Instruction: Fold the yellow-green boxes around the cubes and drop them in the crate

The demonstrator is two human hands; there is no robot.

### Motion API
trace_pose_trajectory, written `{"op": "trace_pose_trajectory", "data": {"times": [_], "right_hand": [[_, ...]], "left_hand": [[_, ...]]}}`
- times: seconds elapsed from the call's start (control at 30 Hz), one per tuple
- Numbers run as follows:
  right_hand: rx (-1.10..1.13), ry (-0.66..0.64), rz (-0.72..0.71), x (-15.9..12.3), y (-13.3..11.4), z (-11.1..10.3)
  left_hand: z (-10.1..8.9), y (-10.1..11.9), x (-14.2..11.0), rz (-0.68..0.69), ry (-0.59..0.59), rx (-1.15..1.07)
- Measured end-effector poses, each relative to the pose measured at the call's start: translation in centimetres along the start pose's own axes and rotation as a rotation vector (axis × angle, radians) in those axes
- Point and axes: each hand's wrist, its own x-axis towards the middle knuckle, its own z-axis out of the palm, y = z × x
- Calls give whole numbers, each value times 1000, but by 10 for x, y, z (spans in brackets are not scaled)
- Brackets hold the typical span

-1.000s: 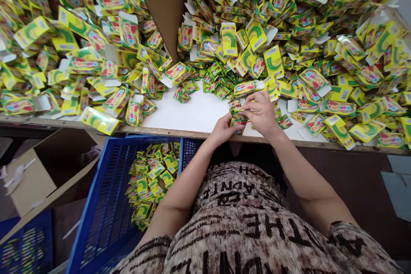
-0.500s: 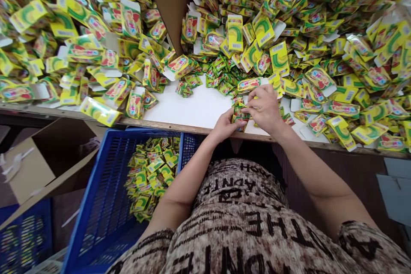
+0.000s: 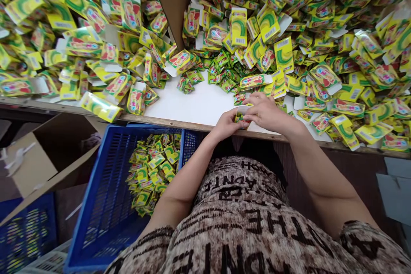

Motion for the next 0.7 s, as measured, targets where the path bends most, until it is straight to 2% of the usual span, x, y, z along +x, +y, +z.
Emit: {"op": "trace_pose_trajectory", "data": {"times": [0.1,0.2,0.33,0.5,0.53,0.6,0.67,0.7], "right_hand": [[-22,-48,-26,-2,1,3],[-10,67,-22,-7,0,8],[138,250,34,-13,-4,19],[233,244,63,-16,-8,27],[284,283,77,-17,-9,29],[443,451,162,-22,-11,32],[676,650,323,-29,-12,40],[808,703,404,-31,-12,45]], "left_hand": [[-1,-1,0,30,10,5],[-1,0,0,36,11,3],[-2,1,1,28,1,11],[-2,4,1,2,-66,33],[-2,4,1,2,-60,33],[-3,6,-1,6,-45,14],[-5,9,-5,9,-27,-52],[-6,11,-7,5,-22,-100]]}}
